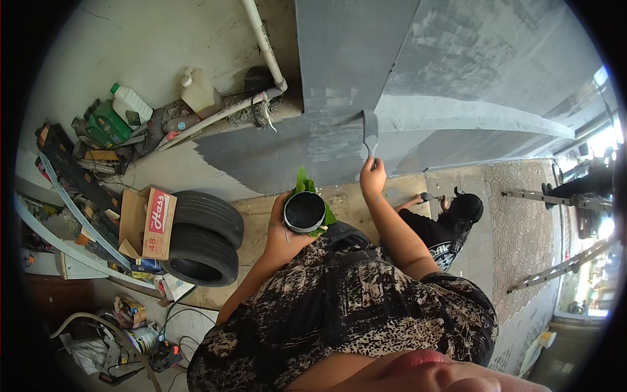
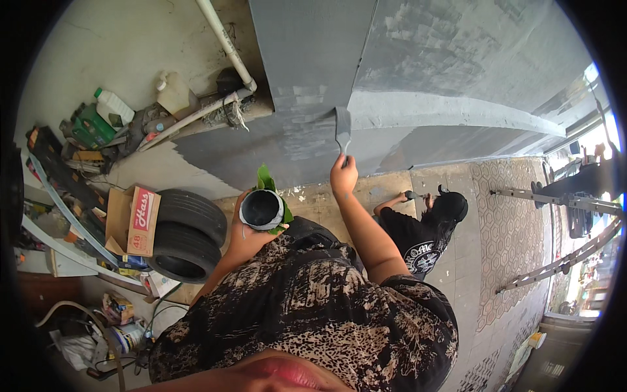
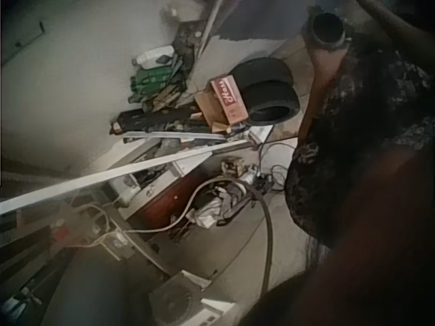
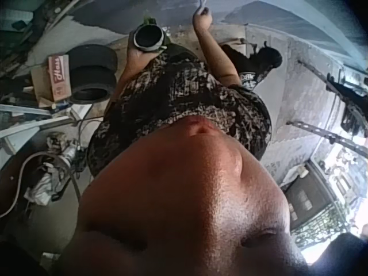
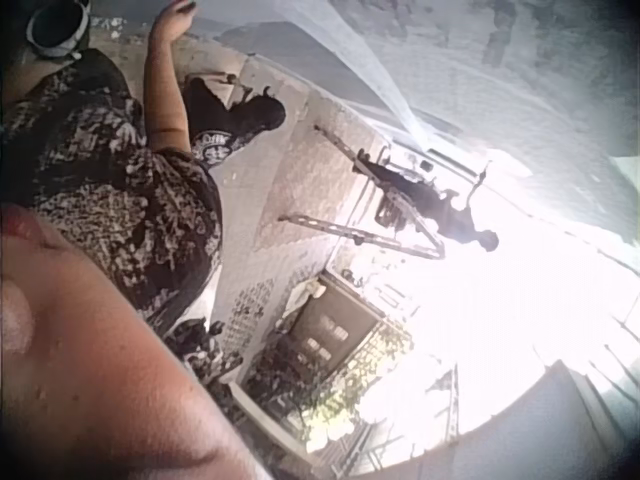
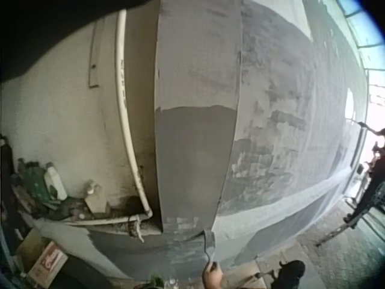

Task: Painting a gray wall with a brush while holding a small paint container.

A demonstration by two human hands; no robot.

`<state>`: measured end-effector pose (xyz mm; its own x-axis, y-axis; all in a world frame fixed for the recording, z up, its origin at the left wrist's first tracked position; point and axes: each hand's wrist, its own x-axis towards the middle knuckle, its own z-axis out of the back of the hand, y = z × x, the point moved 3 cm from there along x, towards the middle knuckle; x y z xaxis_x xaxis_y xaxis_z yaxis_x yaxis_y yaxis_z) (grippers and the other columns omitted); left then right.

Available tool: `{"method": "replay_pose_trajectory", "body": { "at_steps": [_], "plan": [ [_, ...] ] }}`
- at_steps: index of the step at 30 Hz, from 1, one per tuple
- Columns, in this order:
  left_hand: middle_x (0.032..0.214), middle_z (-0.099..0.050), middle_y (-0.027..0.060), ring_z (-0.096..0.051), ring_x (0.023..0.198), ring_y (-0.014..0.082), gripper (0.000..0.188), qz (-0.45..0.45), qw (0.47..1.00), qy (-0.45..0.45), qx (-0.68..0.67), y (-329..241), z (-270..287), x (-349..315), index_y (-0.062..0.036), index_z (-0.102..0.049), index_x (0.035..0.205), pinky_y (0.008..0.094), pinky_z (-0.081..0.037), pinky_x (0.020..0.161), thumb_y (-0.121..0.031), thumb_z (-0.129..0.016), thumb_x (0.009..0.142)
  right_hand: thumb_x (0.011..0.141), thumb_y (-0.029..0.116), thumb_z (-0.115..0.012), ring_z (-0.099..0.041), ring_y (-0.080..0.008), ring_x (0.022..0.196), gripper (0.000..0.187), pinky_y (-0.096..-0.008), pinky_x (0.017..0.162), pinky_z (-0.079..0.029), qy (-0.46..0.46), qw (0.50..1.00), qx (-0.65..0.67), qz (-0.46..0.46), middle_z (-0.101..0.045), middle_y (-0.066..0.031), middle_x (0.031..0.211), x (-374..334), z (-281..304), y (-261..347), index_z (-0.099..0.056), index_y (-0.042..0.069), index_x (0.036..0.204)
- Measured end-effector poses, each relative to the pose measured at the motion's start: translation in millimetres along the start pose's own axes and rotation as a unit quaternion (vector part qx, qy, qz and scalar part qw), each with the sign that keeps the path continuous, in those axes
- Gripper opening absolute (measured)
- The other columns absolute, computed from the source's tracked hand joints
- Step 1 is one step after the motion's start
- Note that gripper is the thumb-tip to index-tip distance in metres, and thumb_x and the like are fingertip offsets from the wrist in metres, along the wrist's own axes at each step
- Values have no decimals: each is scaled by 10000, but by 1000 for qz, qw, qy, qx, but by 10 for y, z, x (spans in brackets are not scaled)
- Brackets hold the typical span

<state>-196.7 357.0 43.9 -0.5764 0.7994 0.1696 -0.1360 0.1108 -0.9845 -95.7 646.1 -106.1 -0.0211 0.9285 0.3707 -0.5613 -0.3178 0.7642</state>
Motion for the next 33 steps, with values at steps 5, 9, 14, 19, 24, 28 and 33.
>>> {"method": "replay_pose_trajectory", "body": {
  "at_steps": [5, 9, 14, 19, 24, 28, 33],
  "plan": [
    [1332, -566, 142, -617, 1218, 227, 1031, 11, 999, -17, -32, -30, 148, -35, -27, -301, 1454, 358, -533, 1025, -75, -956, 659, 1030, 292, -589, -592, -353, 573, 296, -427, 578, -468, 66, 991, 104, -50, -610, -188, 659, -177, 195, 654, -600, -4, 1025],
    [1326, -567, 136, -618, 1211, 222, 1012, -8, 1000, -2, 0, -79, 300, 3, -22, -311, 1444, 350, -530, 1021, -75, -952, 664, 1026, 300, -595, -618, -358, 589, 285, -436, 590, -483, 117, 984, 138, 1, -636, -183, 675, -34, 7, 1164, -609, 16, 1018],
    [1317, -572, 129, -624, 1204, 218, 1006, -9, 999, 30, 10, -136, 420, -19, -22, -304, 1450, 352, -527, 1026, -48, -938, 670, 1006, 294, -599, -669, -446, 712, 286, -487, 645, -515, 109, 992, 61, -7, -677, -225, 742, -360, -304, 784, -640, 11, 992],
    [1307, -580, 128, -627, 1195, 212, 1002, -4, 1000, -12, -22, -41, 603, -186, -25, -308, 1449, 355, -523, 1027, -58, -939, 672, 1020, 270, -596, -632, -365, 584, 268, -441, 552, -471, 130, 987, 92, -37, -632, -191, 672, -690, 64, 1130, -591, 12, 948],
    [1314, -580, 125, -626, 1197, 213, 988, -14, 1000, -1, -10, -38, 744, -178, -28, -336, 1443, 350, -515, 1028, -67, -945, 666, 1027, 284, -583, -629, -368, 601, 290, -447, 573, -467, 90, 990, 112, -11, -624, -196, 673, -300, -102, 1446, -579, 14, 923],
    [1300, -588, 104, -609, 1204, 198, 989, -17, 999, 24, 25, -102, 806, -163, -51, -338, 1445, 355, -525, 1021, -58, -951, 668, 1007, 338, -588, -648, -483, 731, 353, -525, 664, -498, 148, 988, 30, -21, -668, -239, 751, -424, -390, 1034, -609, -4, 921],
    [1292, -595, 104, -614, 1198, 200, 982, -19, 1000, 15, 11, -17, 911, -237, -52, -355, 1434, 357, -514, 1024, -72, -959, 660, 1012, 314, -592, -651, -460, 681, 322, -505, 614, -495, 90, 995, 35, -6, -652, -244, 721, -894, -216, 960, -609, 2, 936]
  ]
}}
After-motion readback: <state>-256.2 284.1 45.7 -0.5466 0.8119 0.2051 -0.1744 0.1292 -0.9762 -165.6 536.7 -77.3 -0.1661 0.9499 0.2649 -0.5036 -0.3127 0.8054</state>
